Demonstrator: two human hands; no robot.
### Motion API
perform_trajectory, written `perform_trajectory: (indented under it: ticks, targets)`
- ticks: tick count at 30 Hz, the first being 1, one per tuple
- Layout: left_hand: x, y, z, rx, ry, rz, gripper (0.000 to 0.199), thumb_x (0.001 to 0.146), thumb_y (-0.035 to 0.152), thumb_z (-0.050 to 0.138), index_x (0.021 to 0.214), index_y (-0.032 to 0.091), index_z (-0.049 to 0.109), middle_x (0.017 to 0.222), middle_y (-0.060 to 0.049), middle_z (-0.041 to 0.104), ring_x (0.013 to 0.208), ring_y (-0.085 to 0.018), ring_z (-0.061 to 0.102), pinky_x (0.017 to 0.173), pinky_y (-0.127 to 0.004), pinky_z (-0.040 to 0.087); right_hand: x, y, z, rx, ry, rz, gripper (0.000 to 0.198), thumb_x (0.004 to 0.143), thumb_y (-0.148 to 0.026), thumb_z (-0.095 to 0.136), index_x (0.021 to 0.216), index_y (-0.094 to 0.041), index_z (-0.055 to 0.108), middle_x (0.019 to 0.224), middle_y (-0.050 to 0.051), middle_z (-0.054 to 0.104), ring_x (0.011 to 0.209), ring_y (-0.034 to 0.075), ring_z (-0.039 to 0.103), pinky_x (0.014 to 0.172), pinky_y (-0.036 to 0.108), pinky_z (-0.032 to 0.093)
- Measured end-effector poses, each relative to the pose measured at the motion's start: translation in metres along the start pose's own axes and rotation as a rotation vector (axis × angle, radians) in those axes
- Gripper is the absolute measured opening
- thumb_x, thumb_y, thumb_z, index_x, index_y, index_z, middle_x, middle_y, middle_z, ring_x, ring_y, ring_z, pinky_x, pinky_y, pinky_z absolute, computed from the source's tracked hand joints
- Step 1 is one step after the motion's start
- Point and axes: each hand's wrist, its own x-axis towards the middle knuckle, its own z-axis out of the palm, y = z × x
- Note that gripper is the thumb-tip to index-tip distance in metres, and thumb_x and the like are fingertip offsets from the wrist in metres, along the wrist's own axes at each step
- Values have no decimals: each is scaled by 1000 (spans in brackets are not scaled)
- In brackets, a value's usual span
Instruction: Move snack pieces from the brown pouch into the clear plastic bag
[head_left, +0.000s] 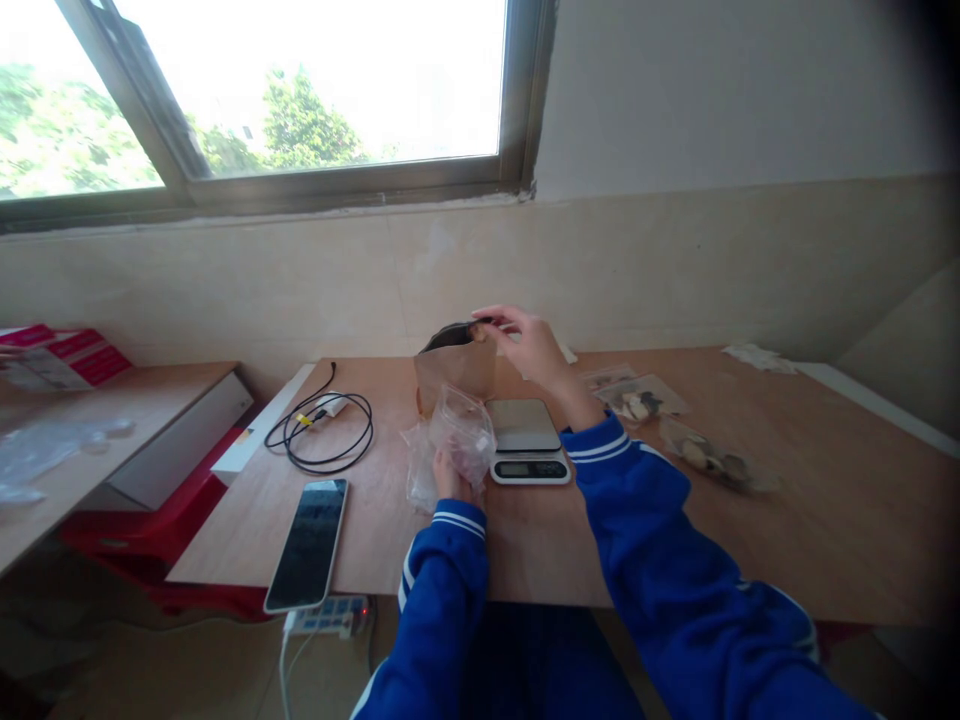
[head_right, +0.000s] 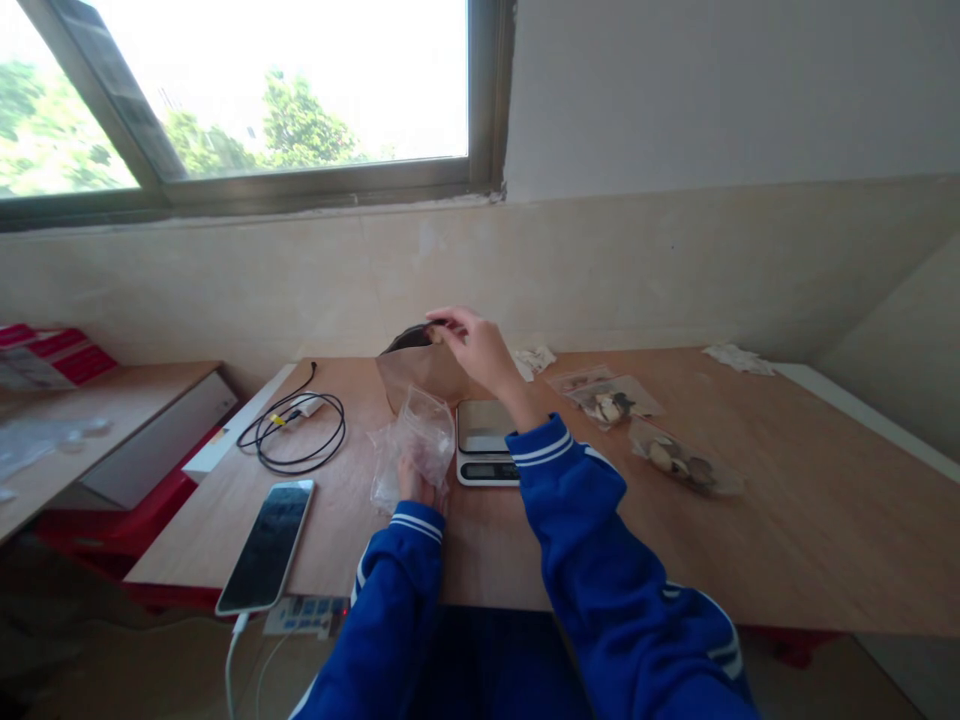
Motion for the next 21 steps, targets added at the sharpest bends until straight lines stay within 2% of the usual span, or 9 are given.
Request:
perform_trajectory:
  ticks: [2, 5, 8, 12, 16, 19, 21]
  targets:
    - [-3, 3, 3, -18, 8, -16, 22, 75, 31, 71, 69, 16, 55, 59, 3, 54, 54, -9, 52, 57, -24, 46, 13, 6, 2, -24, 62, -14, 26, 89, -24, 49, 108, -19, 66, 113, 6, 67, 102, 18, 62, 90, 32, 49]
    - [-6, 6, 8, -32, 24, -27, 22, 77, 28, 69, 67, 17, 53, 58, 4, 52, 52, -8, 49, 55, -22, 45, 25, 24, 10, -60, 30, 5, 24, 88, -21, 49, 105, -17, 66, 110, 6, 68, 102, 18, 62, 91, 31, 48]
    - [-7, 8, 10, -40, 37, -42, 22, 75, 28, 70, 67, 17, 52, 56, 4, 52, 50, -8, 47, 52, -22, 44, 24, 44, 20, -123, -30, 20, 24, 86, -17, 49, 103, -17, 67, 107, 7, 69, 101, 18, 62, 93, 33, 47]
    - [-7, 8, 10, -43, 42, -60, 24, 71, 30, 72, 67, 17, 53, 55, 4, 52, 49, -8, 47, 51, -22, 43, 17, 61, 26, -168, -28, 2, 27, 89, -17, 46, 107, -17, 66, 110, 9, 67, 105, 19, 59, 97, 34, 45]
    - [-6, 8, 10, -40, 52, -68, 24, 66, 31, 76, 70, 16, 57, 57, 2, 57, 53, -10, 52, 53, -23, 45, 11, 58, 24, -263, -51, -63, 33, 92, -17, 40, 112, -15, 66, 116, 12, 62, 112, 21, 54, 103, 37, 40]
    - [-5, 9, 9, -37, 58, -80, 23, 66, 30, 76, 71, 16, 58, 57, 2, 58, 53, -10, 52, 54, -24, 44, -4, 45, 23, -354, 13, -72, 38, 91, -16, 40, 124, -17, 60, 128, 14, 52, 121, 24, 47, 107, 42, 36]
    - [-4, 8, 8, -39, 55, -77, 24, 65, 29, 77, 70, 15, 58, 57, 2, 58, 53, -11, 53, 55, -24, 44, -23, 34, 27, -357, 62, -47, 39, 91, -18, 41, 127, -20, 57, 129, 14, 49, 124, 26, 44, 108, 46, 33]
